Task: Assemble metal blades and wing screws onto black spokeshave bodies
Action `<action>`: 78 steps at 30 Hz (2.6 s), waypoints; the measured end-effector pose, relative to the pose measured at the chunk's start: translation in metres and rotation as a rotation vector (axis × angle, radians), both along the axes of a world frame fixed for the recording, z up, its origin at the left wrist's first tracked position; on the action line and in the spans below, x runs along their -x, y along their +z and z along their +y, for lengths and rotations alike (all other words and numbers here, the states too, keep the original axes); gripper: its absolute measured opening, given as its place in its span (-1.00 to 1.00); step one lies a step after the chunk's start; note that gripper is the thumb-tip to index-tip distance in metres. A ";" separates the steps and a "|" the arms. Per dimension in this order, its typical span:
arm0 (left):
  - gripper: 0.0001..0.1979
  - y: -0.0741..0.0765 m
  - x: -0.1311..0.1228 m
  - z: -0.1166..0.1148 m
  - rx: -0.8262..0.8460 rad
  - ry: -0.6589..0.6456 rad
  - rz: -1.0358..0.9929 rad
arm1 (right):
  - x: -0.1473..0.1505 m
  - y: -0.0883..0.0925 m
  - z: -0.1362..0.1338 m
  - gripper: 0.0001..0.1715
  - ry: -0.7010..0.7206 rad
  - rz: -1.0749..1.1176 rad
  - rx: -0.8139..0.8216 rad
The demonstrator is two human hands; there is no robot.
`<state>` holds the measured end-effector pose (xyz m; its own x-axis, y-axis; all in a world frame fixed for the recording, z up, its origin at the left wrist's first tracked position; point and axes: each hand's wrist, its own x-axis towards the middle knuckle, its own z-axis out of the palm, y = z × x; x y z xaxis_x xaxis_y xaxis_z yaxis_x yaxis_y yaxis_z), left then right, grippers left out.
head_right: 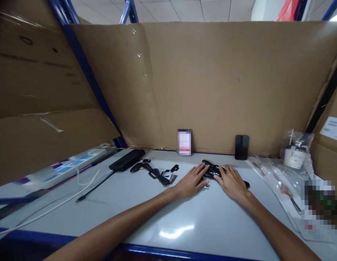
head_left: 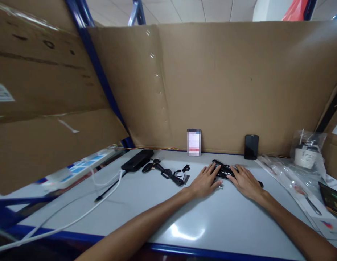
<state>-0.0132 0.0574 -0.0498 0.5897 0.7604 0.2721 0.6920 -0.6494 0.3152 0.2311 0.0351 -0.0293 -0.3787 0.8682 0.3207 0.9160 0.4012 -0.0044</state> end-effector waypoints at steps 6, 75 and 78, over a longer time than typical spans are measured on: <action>-0.28 0.001 0.000 0.000 -0.030 -0.011 -0.049 | 0.002 0.005 0.000 -0.41 -0.006 0.022 0.014; -0.58 0.030 0.004 -0.025 0.109 -0.286 -0.109 | -0.037 0.041 0.002 -0.61 -0.155 0.284 0.189; -0.37 0.025 0.006 -0.022 0.141 -0.333 -0.160 | -0.027 0.045 0.005 -0.44 -0.097 0.330 0.175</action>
<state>-0.0192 0.0354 -0.0246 0.7690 0.5712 0.2870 0.3856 -0.7727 0.5043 0.2582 0.0398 0.0160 -0.1929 0.9474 0.2553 0.8876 0.2794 -0.3662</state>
